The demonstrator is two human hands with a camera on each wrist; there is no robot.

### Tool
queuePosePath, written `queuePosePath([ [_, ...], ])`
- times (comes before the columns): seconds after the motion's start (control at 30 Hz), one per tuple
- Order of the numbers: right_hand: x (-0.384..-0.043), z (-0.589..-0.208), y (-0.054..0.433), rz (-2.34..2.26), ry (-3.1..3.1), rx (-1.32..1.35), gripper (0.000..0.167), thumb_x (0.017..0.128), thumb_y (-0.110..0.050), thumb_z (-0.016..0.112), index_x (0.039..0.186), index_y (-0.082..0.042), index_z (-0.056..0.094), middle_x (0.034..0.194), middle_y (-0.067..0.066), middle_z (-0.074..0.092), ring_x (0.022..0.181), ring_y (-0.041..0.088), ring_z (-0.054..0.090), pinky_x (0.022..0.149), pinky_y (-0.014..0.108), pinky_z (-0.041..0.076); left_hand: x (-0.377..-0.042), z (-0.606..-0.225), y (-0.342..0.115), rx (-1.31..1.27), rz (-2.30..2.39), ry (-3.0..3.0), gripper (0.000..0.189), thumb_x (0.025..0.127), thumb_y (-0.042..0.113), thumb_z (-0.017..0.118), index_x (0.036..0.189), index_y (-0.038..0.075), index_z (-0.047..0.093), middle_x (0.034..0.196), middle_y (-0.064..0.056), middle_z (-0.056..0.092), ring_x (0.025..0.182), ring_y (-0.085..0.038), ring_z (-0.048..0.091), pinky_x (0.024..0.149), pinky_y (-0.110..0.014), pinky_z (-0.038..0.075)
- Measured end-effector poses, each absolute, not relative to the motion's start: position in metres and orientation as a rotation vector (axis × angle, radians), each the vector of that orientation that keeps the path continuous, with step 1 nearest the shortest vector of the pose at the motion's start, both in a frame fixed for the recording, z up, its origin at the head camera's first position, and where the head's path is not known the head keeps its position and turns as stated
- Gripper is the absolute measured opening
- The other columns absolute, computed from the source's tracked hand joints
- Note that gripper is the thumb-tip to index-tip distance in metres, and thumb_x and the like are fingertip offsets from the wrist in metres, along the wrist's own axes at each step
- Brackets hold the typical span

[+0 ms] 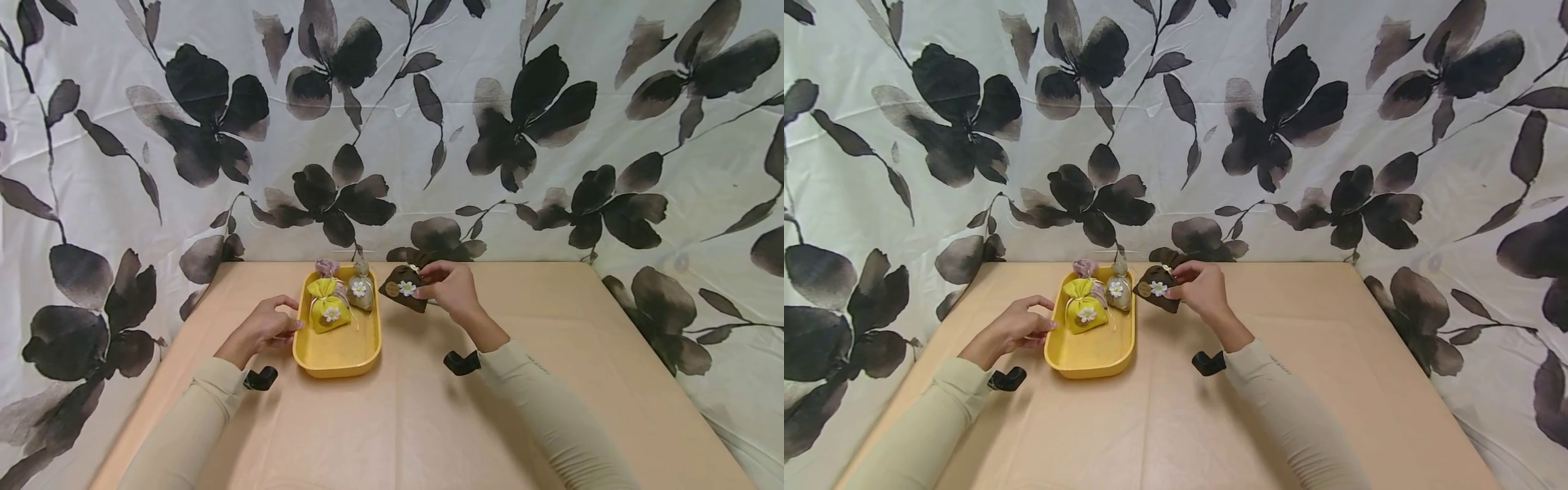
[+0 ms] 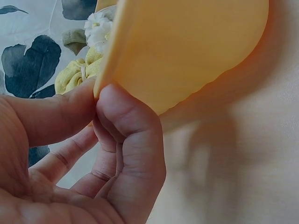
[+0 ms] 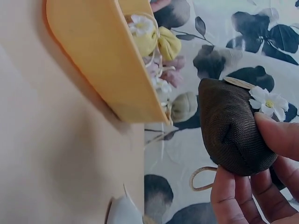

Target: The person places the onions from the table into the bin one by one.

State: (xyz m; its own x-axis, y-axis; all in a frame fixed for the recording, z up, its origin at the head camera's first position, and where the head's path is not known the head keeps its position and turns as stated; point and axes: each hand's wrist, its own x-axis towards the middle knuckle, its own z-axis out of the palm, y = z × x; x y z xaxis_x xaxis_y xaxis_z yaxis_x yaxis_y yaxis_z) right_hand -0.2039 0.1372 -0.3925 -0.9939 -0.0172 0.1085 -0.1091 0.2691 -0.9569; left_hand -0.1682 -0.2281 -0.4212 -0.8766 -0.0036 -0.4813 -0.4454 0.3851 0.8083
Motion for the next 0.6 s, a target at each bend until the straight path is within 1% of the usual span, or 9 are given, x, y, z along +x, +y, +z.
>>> queuePosePath([
  [0.13,-0.203,-0.392,0.126,1.851,-2.452,0.14,0.033,0.069,0.011,0.086,0.1,0.001,0.076,0.09,0.012,0.069,0.081,0.02,0.062,0.063,0.022,0.057,-0.169,-0.421,-0.229,-0.377,1.501,2.254,0.047,0.096,0.005,0.067,0.139,0.008,0.047,0.089,-0.009,0.062,0.066,-0.016,0.061,0.06,-0.026,0.056],
  [0.37,-0.2,-0.39,0.102,1.899,-2.445,0.229,0.035,0.066,0.015,0.085,0.097,0.002,0.076,0.09,0.011,0.07,0.081,0.019,0.064,0.066,0.022,0.057,-0.172,-0.422,-0.23,-0.381,1.508,2.254,0.045,0.096,0.005,0.068,0.137,0.009,0.049,0.086,-0.007,0.062,0.065,-0.015,0.06,0.06,-0.025,0.056],
  [0.6,-0.195,-0.391,0.08,1.888,-2.507,0.282,0.035,0.066,0.014,0.085,0.096,-0.002,0.077,0.089,0.011,0.072,0.08,0.02,0.063,0.068,0.025,0.055,-0.173,-0.425,-0.232,-0.367,1.536,2.234,0.045,0.097,0.005,0.068,0.137,0.009,0.049,0.084,-0.007,0.062,0.064,-0.014,0.061,0.059,-0.025,0.056],
])
